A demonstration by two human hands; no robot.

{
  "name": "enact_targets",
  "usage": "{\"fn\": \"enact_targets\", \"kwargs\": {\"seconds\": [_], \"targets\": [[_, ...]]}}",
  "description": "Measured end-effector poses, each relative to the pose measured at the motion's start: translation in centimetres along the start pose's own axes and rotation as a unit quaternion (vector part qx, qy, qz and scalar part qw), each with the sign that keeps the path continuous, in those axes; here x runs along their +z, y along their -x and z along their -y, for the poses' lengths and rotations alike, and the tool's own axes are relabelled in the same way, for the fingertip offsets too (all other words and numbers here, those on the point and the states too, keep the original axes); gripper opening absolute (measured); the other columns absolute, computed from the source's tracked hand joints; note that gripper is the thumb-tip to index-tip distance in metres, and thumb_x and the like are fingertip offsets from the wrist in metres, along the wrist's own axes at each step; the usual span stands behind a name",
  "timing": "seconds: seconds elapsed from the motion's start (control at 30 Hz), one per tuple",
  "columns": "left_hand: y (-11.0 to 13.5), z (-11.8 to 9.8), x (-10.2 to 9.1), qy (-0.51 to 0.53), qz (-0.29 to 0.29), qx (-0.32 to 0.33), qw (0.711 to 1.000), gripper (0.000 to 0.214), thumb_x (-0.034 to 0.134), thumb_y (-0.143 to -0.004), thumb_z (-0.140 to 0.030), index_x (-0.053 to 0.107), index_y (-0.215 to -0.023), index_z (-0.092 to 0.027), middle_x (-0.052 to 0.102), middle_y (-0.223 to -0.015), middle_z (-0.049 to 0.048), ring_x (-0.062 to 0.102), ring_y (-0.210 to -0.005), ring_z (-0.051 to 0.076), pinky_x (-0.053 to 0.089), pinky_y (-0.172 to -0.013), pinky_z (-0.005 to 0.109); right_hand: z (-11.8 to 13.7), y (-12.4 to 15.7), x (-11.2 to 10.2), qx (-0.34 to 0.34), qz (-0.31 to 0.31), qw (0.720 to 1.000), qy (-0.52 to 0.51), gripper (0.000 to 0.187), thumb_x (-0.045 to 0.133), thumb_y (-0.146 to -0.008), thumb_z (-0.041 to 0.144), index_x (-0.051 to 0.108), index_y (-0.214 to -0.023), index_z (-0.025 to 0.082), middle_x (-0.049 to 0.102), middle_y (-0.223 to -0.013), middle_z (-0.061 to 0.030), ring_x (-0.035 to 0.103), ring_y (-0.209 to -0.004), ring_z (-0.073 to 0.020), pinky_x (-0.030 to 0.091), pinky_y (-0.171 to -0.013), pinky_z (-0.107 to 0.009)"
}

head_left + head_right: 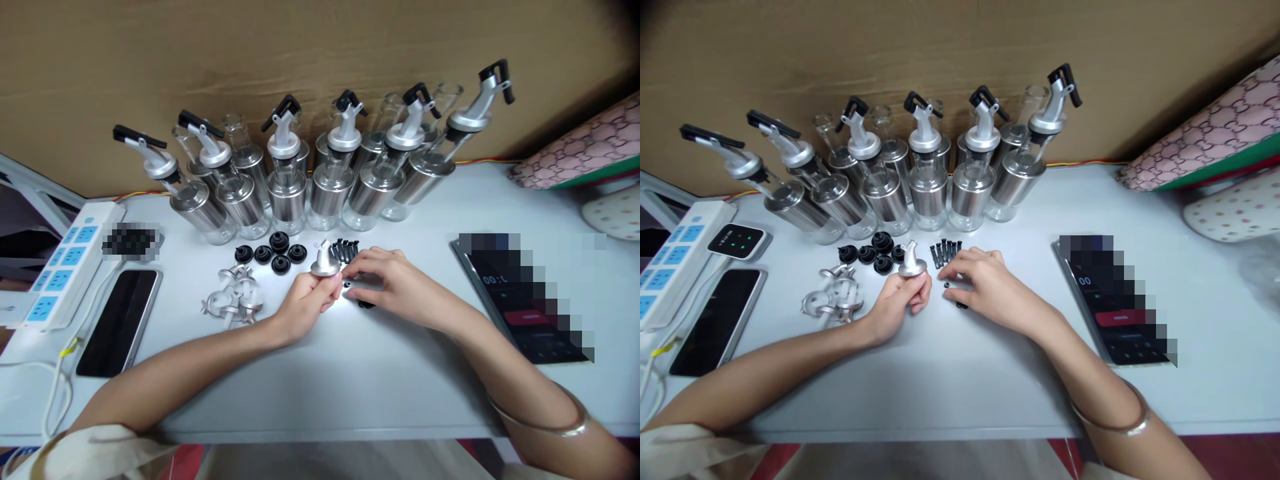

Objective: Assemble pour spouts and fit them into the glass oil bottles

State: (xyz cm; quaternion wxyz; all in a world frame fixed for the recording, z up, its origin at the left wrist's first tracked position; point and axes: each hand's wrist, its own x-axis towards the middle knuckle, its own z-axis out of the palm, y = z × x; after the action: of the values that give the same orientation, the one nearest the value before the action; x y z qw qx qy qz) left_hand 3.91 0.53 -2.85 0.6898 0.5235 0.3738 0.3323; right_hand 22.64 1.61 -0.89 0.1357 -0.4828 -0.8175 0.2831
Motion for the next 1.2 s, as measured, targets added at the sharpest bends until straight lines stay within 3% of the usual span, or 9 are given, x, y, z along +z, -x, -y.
{"fn": "enact_targets", "kwargs": {"seconds": [0.17, 0.33, 0.5, 0.7, 0.83, 1.0, 1.2], "targets": [[0.1, 0.3, -0.2, -0.014, 0.013, 0.013, 1.000, 0.047, 0.042, -0.088, -0.054, 0.038, -0.057, -0.020, 0.029, -0.050, -0.0080, 0.028, -0.046, 0.008, 0.022, -0.050, 0.027, 0.2, -0.2, 0.2, -0.018, -0.074, 0.996, -0.037, 0.005, 0.065, -0.081, 0.015, 0.068, -0.082, 0.019, 0.071, -0.086, -0.0046, 0.064, -0.084, -0.0220, 0.044, -0.079, -0.039], [0.4, 0.4, -0.3, -0.034, 0.026, 0.025, 0.999, 0.043, 0.042, -0.089, -0.045, 0.036, -0.054, -0.020, 0.031, -0.049, -0.0074, 0.027, -0.047, 0.008, 0.021, -0.050, 0.028, 1.1, 0.3, 0.1, 0.000, -0.194, 0.965, -0.179, 0.004, 0.063, -0.082, 0.020, 0.066, -0.086, 0.020, 0.072, -0.084, -0.0023, 0.066, -0.077, -0.0178, 0.048, -0.070, -0.030], [0.6, 0.8, -0.5, -0.035, 0.041, 0.013, 0.998, 0.046, 0.044, -0.089, -0.045, 0.030, -0.053, -0.021, 0.026, -0.048, -0.0083, 0.022, -0.046, 0.008, 0.017, -0.048, 0.028, 1.5, 0.3, 0.5, -0.030, -0.267, 0.938, -0.218, 0.009, 0.062, -0.085, 0.018, 0.067, -0.092, 0.022, 0.068, -0.086, -0.0019, 0.062, -0.080, -0.0156, 0.048, -0.074, -0.030], [0.7, 1.1, -0.6, -0.047, 0.058, 0.013, 0.997, 0.046, 0.043, -0.090, -0.047, 0.028, -0.055, -0.022, 0.024, -0.049, -0.0088, 0.020, -0.045, 0.007, 0.015, -0.048, 0.028, 1.7, 0.2, 0.8, -0.024, -0.286, 0.930, -0.231, 0.015, 0.060, -0.088, 0.015, 0.070, -0.095, 0.022, 0.069, -0.095, -0.0035, 0.064, -0.087, -0.0148, 0.050, -0.079, -0.030], [0.7, 0.9, -0.6, -0.076, 0.060, 0.011, 0.995, 0.047, 0.041, -0.089, -0.050, 0.028, -0.054, -0.022, 0.024, -0.049, -0.0084, 0.021, -0.046, 0.007, 0.016, -0.049, 0.028, 2.1, 0.2, 0.9, -0.012, -0.272, 0.932, -0.240, 0.015, 0.061, -0.087, 0.017, 0.071, -0.096, 0.022, 0.070, -0.092, -0.0029, 0.065, -0.081, -0.0144, 0.052, -0.075, -0.029], [0.7, 0.7, -0.5, -0.082, 0.070, 0.018, 0.994, 0.046, 0.039, -0.091, -0.048, 0.029, -0.055, -0.021, 0.024, -0.050, -0.0079, 0.021, -0.047, 0.008, 0.017, -0.049, 0.028, 2.5, 0.0, 1.2, -0.009, -0.299, 0.908, -0.294, 0.010, 0.069, -0.078, 0.014, 0.065, -0.083, 0.023, 0.068, -0.078, 0.0004, 0.064, -0.072, -0.0143, 0.053, -0.070, -0.028], [0.8, 0.4, -0.5, -0.115, 0.089, 0.028, 0.989, 0.042, 0.038, -0.091, -0.042, 0.027, -0.057, -0.021, 0.024, -0.051, -0.0074, 0.022, -0.049, 0.008, 0.018, -0.051, 0.028, 2.4, 0.3, 1.2, -0.015, -0.294, 0.917, -0.270, 0.009, 0.066, -0.083, 0.017, 0.069, -0.088, 0.023, 0.071, -0.088, -0.0040, 0.066, -0.081, -0.0178, 0.053, -0.076, -0.034]]}}
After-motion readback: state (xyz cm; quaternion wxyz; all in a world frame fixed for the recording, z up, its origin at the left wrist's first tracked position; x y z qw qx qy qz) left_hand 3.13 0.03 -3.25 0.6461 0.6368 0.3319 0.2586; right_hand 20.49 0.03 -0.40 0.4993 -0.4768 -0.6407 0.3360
